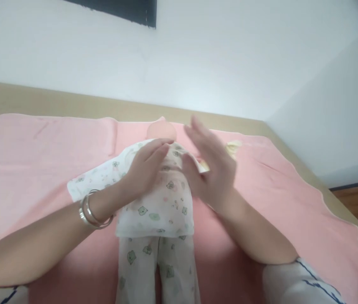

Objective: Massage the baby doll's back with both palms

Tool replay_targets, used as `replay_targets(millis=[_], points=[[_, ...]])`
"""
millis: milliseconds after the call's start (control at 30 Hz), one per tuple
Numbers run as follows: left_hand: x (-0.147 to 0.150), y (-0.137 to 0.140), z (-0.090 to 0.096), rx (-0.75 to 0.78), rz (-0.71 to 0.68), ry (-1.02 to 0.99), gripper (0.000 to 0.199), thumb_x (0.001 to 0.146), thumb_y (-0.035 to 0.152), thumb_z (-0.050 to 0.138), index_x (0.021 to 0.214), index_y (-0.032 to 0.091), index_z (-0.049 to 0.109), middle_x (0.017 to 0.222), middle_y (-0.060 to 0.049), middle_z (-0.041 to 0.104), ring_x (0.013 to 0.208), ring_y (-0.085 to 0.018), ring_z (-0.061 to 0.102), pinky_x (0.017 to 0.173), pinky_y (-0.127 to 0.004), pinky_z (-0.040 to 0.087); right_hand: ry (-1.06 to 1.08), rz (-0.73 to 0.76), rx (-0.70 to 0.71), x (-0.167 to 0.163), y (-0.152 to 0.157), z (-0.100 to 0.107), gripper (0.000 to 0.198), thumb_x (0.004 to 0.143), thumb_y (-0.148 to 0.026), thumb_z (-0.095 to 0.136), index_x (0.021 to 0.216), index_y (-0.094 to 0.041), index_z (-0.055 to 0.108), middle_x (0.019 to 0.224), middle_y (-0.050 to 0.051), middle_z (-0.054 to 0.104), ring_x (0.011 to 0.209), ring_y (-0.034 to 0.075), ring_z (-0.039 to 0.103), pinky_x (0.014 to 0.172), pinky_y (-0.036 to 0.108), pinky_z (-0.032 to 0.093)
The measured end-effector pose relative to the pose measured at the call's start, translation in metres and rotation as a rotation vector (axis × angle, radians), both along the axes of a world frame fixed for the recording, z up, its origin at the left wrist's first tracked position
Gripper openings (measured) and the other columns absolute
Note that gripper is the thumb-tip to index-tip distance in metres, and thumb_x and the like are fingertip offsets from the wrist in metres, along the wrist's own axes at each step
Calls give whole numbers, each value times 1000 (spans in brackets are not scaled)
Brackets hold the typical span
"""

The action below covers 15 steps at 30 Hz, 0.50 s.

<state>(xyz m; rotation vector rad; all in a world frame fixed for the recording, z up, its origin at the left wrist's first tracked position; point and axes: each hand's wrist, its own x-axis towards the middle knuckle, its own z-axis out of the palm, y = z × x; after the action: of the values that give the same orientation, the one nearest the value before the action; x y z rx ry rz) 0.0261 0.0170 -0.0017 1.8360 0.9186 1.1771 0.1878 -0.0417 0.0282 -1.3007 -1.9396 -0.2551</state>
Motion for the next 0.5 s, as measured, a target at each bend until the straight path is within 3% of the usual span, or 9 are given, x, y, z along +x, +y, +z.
replay_targets(millis=[67,133,200,300,400,500], points=[[17,1,11,-221,-161,-132,40,101,47,40,117,24,68,133,-5,69,131,-27,61,112,-46,53,71,-152,24,19,2,15,51,98,-30,38,147,-30,53,159,3,46,148,31,43,119,59,40],[35,4,25,-492,-336,-248,52,102,51,30,126,21,65,141,-9,64,134,-26,59,114,-44,51,126,-253,52,39,8,26,50,99,-34,38,145,-30,54,158,4,48,149,30,41,121,61,36],[53,7,39,-687,-413,-335,63,102,54,20,131,18,62,142,-12,63,135,-28,58,112,-46,53,180,-297,35,58,18,30,48,98,-38,41,142,-28,58,156,6,50,149,27,42,124,58,32],[73,6,54,-871,-468,-434,70,100,57,19,144,14,53,147,-15,58,139,-27,53,115,-45,49,217,-272,-67,76,31,32,49,99,-47,44,139,-24,60,155,9,51,149,26,42,127,58,24],[84,-1,60,-986,-533,-549,77,98,58,24,153,6,38,153,-19,50,146,-26,45,120,-41,43,210,-150,-243,78,35,30,62,103,-60,31,142,-20,59,155,12,50,151,27,39,128,60,18],[85,-7,59,-1040,-611,-636,76,98,58,27,152,5,39,147,-20,56,146,-28,46,120,-41,44,103,-54,-406,72,36,28,74,102,-68,16,142,-22,59,151,10,56,149,29,42,128,64,12]])
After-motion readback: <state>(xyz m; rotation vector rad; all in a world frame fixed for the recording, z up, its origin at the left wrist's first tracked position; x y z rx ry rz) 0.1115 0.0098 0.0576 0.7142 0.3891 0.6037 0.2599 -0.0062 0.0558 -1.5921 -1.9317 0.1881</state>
